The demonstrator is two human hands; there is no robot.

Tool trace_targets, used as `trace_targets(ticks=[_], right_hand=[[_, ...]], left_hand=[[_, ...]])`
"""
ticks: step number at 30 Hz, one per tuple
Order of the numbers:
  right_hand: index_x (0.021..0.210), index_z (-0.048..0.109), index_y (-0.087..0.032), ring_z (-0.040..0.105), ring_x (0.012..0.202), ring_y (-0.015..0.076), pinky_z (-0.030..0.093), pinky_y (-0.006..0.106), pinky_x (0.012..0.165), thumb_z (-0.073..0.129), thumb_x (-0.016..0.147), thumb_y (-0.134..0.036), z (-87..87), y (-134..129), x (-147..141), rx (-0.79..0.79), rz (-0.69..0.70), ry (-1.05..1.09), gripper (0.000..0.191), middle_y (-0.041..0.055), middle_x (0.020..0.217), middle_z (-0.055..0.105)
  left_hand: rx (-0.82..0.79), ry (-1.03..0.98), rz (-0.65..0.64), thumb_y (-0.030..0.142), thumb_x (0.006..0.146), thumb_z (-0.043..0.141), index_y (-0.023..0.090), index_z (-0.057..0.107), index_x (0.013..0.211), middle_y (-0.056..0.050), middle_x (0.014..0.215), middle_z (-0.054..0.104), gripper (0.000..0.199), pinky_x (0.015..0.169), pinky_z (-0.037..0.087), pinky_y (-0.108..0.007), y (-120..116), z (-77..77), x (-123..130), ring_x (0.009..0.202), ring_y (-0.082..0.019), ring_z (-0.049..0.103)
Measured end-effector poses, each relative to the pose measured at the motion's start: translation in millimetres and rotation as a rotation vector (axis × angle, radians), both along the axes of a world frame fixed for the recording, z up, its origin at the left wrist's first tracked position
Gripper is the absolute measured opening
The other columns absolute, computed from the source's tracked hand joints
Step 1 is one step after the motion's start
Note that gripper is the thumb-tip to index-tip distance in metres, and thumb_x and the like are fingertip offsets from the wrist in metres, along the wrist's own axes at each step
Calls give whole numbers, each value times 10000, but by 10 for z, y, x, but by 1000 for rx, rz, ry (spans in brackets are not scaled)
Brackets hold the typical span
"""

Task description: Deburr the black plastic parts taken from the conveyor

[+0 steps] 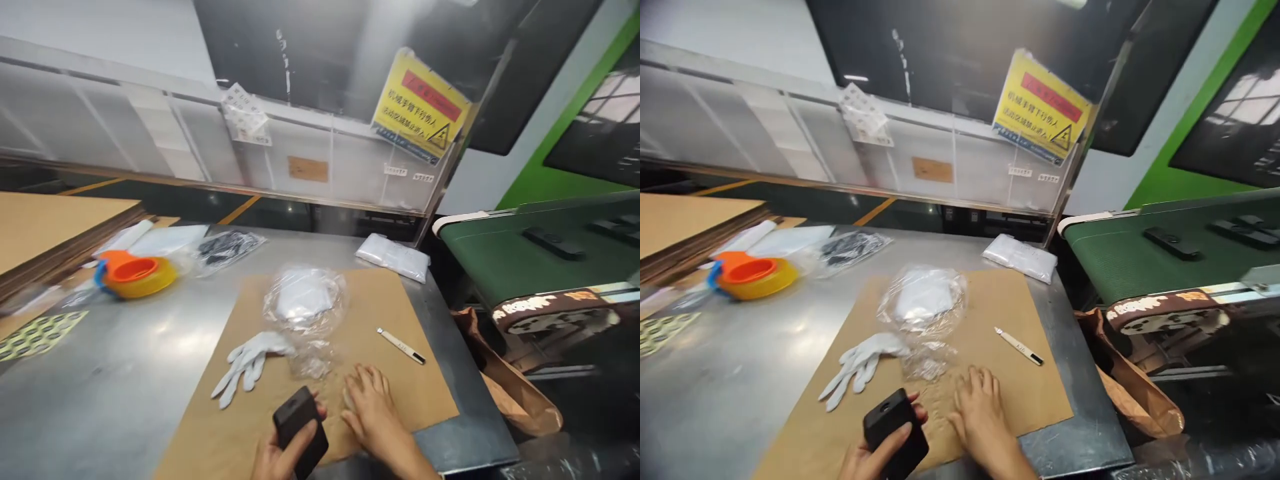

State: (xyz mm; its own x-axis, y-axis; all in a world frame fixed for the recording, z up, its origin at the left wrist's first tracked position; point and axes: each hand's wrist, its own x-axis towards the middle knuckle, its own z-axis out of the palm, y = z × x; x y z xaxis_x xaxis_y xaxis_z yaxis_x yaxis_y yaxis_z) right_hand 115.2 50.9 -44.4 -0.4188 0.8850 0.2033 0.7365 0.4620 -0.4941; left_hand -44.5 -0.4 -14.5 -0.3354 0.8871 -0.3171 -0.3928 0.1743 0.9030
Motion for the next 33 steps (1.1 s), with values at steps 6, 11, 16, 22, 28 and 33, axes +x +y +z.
trace_targets(ticks=[6,11,16,22,28,33], right_hand=[[1202,514,-162,492,1031,226,458,383,890,456,863,-155,30,-84,110,-120,90,78,345,123,1095,557],[1368,327,-199,437,1093,241,434,404,906,436,895,-222,696,-393,-34,54,456,368,486,126,1186,484],[1345,360,-126,454,991,236,467,394,825,445,863,-134,951,-506,-141,80,603,250,490,150,1090,504],[1386,300,-172,475,935,225,480,380,785,473,855,-147,896,-600,-139,103,618,279,558,134,1068,513],[1376,345,-218,500,967,218,488,388,791,403,915,-240,766,-687,-175,17,445,464,465,120,1087,511],[1384,328,-262,486,1036,244,470,426,814,354,940,-302,334,-906,-270,90,227,571,447,124,1134,477]], left_hand=[[230,386,-277,261,661,617,169,681,749,-52,709,645,143,704,469,-297,-238,176,-153,735,-232,601],[377,593,-425,192,720,506,178,614,718,-32,672,600,109,606,409,-262,-264,162,-160,638,-176,547],[418,677,-407,226,749,507,185,558,634,-24,585,535,132,524,338,-259,-387,83,-171,550,-164,485],[236,583,-495,168,719,565,181,604,606,-48,611,585,121,576,336,-283,-477,140,-167,597,-186,496],[121,-213,-424,112,535,569,155,648,707,-15,668,589,193,601,377,-263,-481,113,-106,634,-173,494],[64,-851,-328,95,514,539,218,543,1194,-77,1236,547,691,949,358,-412,-410,76,-86,1073,-293,519]])
